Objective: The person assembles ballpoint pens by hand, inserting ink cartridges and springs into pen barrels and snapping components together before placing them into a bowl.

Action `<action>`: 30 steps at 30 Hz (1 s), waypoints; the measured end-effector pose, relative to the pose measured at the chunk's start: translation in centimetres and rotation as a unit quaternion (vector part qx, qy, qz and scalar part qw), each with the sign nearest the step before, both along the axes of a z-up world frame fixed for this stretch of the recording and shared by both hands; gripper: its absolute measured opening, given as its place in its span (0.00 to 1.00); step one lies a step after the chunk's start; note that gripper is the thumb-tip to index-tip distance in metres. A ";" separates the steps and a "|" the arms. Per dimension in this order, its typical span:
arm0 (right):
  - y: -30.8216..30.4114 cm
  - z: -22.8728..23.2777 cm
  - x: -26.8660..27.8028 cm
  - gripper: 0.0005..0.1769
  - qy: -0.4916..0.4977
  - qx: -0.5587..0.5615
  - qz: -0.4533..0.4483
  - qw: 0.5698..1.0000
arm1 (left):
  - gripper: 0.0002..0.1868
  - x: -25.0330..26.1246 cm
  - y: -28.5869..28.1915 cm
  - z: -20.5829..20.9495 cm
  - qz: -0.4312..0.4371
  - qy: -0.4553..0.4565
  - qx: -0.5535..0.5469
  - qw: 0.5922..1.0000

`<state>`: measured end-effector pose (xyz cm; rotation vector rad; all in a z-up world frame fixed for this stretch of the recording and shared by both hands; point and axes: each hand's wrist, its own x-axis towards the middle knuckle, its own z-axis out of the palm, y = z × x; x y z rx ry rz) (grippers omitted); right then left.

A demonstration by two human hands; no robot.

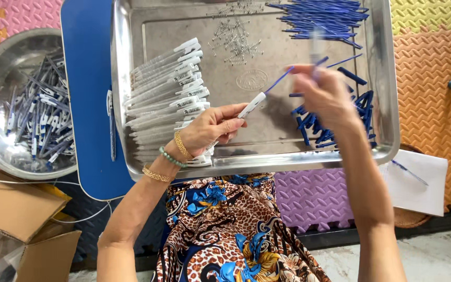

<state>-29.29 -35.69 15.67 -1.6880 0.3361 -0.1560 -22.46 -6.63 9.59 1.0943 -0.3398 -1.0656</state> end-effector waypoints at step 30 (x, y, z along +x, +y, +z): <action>-15.4 -6.4 9.1 0.19 -0.046 0.008 -0.171 0.984 | 0.15 18.8 -14.4 -1.4 -0.038 -0.865 0.436 0.244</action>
